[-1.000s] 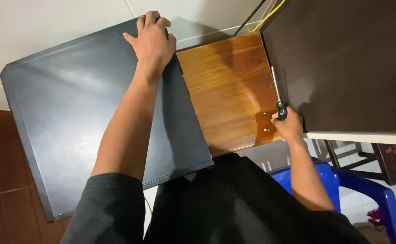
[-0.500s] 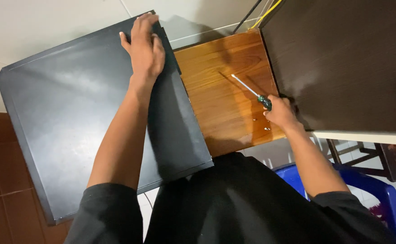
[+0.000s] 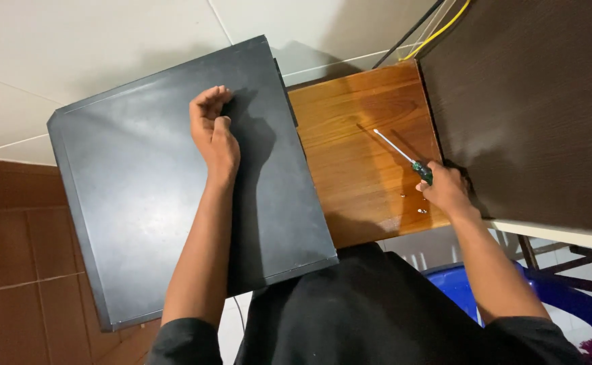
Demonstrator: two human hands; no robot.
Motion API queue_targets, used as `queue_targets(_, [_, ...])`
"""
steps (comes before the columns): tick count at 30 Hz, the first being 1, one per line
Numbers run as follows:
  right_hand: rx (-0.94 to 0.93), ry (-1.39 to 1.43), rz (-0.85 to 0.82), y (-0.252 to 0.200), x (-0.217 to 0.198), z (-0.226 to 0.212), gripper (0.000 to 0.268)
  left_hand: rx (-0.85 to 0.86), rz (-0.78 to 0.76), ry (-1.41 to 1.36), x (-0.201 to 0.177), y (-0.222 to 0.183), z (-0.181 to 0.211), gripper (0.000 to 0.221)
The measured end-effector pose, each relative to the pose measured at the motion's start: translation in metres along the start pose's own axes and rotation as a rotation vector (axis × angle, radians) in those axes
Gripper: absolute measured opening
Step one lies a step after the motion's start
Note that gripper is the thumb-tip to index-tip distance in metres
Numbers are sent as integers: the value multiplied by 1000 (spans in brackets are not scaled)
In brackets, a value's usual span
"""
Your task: The person places a side panel onto a computer case and uses a screwdriver to secure it with screws.
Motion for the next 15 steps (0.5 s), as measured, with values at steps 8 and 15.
queue_targets(8, [-45,-14,-11,-10,-12,-15,29,-13,-18,46,4,0,-3,61])
queue_targets(15, [-126,341,22,-16,-10,-30,22,-50,-39,133,7,-2,1,52])
Point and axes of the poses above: each hand's wrist, its own y-axis towards the middle knuckle, its own x-axis out of the palm, z = x × y, the point moved 8 cm from there along y, towards the middle knuckle, and after that the axes turned 5 degrees about -z, right-handed, at the moved point
